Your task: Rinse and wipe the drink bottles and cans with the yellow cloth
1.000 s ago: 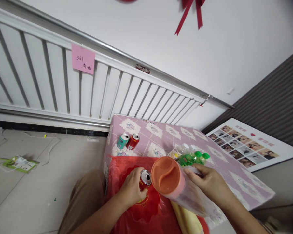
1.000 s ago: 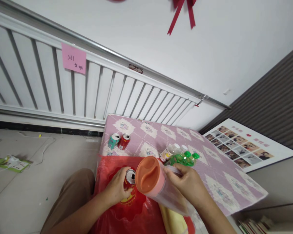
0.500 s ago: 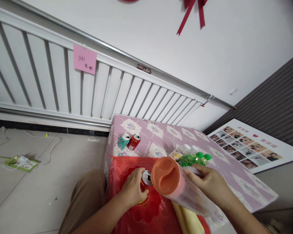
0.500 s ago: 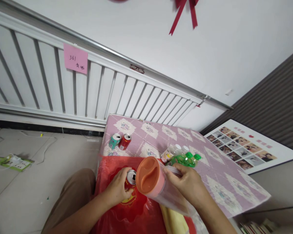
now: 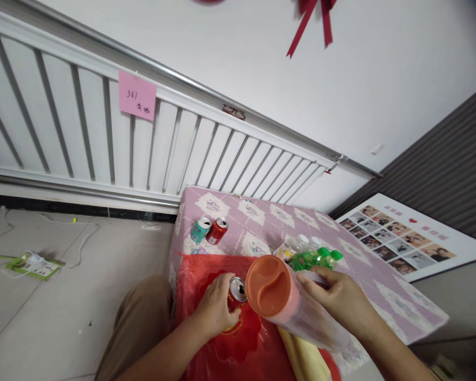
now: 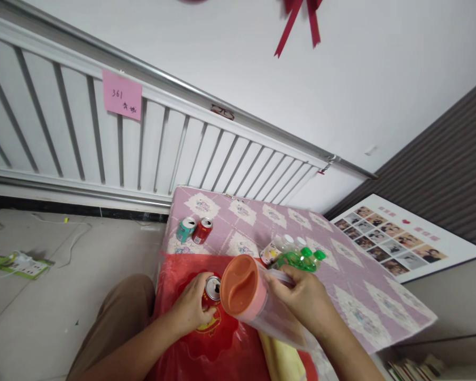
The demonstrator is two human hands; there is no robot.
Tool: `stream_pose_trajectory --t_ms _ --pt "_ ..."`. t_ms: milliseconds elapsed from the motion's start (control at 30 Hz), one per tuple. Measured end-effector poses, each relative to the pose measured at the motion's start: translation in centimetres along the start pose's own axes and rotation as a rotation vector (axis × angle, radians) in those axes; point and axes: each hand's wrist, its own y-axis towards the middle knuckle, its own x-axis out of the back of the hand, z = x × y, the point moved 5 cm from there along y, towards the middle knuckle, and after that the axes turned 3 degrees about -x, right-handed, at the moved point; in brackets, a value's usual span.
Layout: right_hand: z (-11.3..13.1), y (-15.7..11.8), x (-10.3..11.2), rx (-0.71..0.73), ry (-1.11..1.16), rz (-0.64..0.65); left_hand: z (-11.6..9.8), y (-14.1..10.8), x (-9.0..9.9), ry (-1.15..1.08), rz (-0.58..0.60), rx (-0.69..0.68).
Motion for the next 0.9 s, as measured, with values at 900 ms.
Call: stream_pose_trajectory --t_ms 900 --pt "-0.01 -0.19 0.34 0.02 0.005 0.025 -0.08 -0.05 -0.12 0.032 0.021 0.004"
